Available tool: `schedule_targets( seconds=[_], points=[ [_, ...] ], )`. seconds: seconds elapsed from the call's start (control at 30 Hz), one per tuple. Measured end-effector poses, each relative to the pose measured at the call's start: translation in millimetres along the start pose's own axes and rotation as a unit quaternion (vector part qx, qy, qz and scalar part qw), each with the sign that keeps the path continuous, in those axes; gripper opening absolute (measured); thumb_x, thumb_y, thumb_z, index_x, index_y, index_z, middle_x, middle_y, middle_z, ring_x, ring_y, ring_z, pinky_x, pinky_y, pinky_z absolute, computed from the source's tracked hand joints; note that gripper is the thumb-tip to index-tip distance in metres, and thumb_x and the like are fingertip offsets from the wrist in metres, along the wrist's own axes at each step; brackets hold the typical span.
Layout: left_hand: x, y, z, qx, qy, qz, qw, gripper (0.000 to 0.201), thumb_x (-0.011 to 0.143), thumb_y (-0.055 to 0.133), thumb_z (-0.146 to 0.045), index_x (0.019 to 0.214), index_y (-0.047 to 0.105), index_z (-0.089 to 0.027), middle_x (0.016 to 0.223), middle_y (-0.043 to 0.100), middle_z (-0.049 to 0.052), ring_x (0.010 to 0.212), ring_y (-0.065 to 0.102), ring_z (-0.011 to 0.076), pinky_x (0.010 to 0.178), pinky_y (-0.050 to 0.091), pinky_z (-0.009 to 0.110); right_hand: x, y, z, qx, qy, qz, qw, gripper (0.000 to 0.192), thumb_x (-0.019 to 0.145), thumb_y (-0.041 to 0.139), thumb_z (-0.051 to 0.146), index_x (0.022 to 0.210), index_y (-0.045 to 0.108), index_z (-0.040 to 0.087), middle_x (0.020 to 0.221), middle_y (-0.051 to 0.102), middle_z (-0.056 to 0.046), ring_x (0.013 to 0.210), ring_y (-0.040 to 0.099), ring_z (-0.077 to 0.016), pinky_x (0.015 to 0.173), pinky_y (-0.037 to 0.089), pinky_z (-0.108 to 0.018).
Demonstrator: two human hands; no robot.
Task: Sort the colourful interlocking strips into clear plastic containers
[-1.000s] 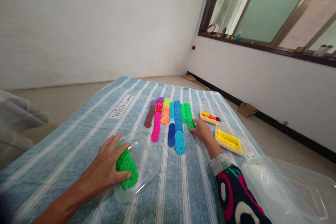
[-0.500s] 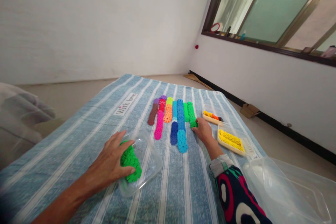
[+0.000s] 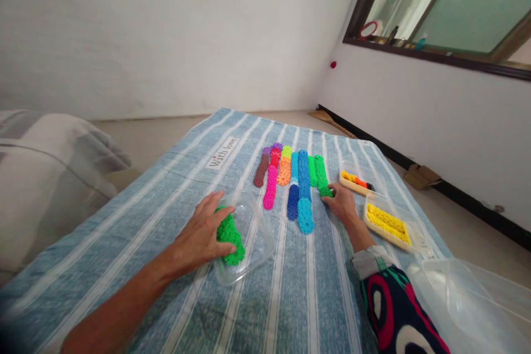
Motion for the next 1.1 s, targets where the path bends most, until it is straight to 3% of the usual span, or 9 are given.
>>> schedule_targets(
  seconds=[0.13,0.23,0.37,0.47,0.57,0.67,0.77,0.93,1.1],
  points=[
    [-2,2.5,0,0.0,-0.004,0.006,1.0,0.08,0.055,0.078,-0.034,0.13,0.057,-0.013,0.16,0.022,0.021,0.148,0.013,0.0433,0.118,0.022,0.054,-6,-17,11,0.02,-0.001,0.002,1.0,0.026,0.065,0.069,0.027,0.087,0.07,0.014,0.073,0.067,-0.005,0.071,0.062,-0.0221,0.068,0.043,-0.033],
    [-3,1.6,-2,-0.005,0.001,0.009,1.0,0.08,0.056,0.079,-0.034,0.13,0.057,-0.012,0.159,0.021,0.021,0.148,0.012,0.0433,0.119,0.021,0.053,-22,-33,42,0.12,-0.043,0.029,0.991,0.026,0.066,0.071,0.032,0.086,0.07,0.016,0.071,0.067,-0.002,0.066,0.06,-0.0193,0.064,0.044,-0.031],
    [-4,-0.5,-3,-0.016,-0.002,0.015,1.0,0.079,0.057,0.079,-0.034,0.129,0.057,-0.012,0.16,0.02,0.021,0.148,0.011,0.0437,0.119,0.021,0.053,-61,-36,112,0.231,-0.168,0.175,0.942,0.017,0.071,0.071,0.026,0.086,0.068,0.018,0.076,0.067,0.0,0.066,0.058,-0.0143,0.062,0.044,-0.027],
    [-3,0.7,-2,-0.018,0.002,0.016,1.0,0.079,0.056,0.08,-0.036,0.128,0.057,-0.013,0.16,0.02,0.02,0.147,0.011,0.0449,0.118,0.02,0.055,-89,-24,159,0.21,-0.268,0.27,0.901,0.011,0.072,0.069,0.014,0.082,0.067,0.018,0.075,0.063,0.002,0.066,0.055,-0.0114,0.061,0.04,-0.023],
    [-2,3.4,0,-0.015,0.013,0.009,1.0,0.079,0.056,0.08,-0.037,0.128,0.057,-0.012,0.16,0.021,0.021,0.147,0.011,0.0459,0.118,0.021,0.056,-105,-7,185,0.137,-0.324,0.331,0.875,0.015,0.072,0.068,0.009,0.084,0.068,0.017,0.076,0.063,0.001,0.068,0.054,-0.0111,0.063,0.037,-0.023],
    [-2,4.2,1,-0.022,0.02,0.003,1.0,0.078,0.06,0.078,-0.042,0.129,0.057,-0.012,0.159,0.022,0.022,0.147,0.012,0.0459,0.118,0.022,0.056,-110,6,193,0.068,-0.35,0.377,0.855,0.016,0.072,0.068,0.008,0.086,0.07,0.017,0.076,0.065,0.0,0.069,0.054,-0.0122,0.063,0.035,-0.023],
    [-3,2.1,0,-0.035,0.023,0.008,0.999,0.077,0.062,0.076,-0.049,0.128,0.057,-0.013,0.159,0.022,0.022,0.147,0.012,0.0458,0.117,0.023,0.058,-111,12,195,0.065,-0.359,0.417,0.832,0.013,0.073,0.066,0.007,0.081,0.069,0.017,0.071,0.062,0.002,0.066,0.051,-0.0107,0.062,0.034,-0.022],
    [-4,-2.0,-2,-0.058,0.038,0.0,0.998,0.068,0.062,0.076,-0.046,0.122,0.06,-0.017,0.158,0.027,0.019,0.146,0.017,0.0449,0.116,0.024,0.059,-111,12,194,0.085,-0.308,0.427,0.846,0.015,0.07,0.066,0.005,0.08,0.066,0.016,0.068,0.057,0.004,0.061,0.048,-0.0092,0.057,0.033,-0.021],
    [-3,-2.6,2,-0.062,0.052,-0.005,0.997,0.061,0.064,0.075,-0.034,0.121,0.06,-0.02,0.158,0.03,0.014,0.147,0.019,0.0419,0.116,0.024,0.058,-114,11,192,0.073,-0.282,0.403,0.868,0.026,0.068,0.068,0.004,0.092,0.066,0.015,0.079,0.063,0.0,0.067,0.055,-0.0116,0.06,0.038,-0.022]
  ],
)
Point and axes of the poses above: each hand's wrist, its own x-axis towards the middle knuckle, its own y-axis out of the palm, z = x × y, the point moved 2 cm from there along x, towards the middle knuckle
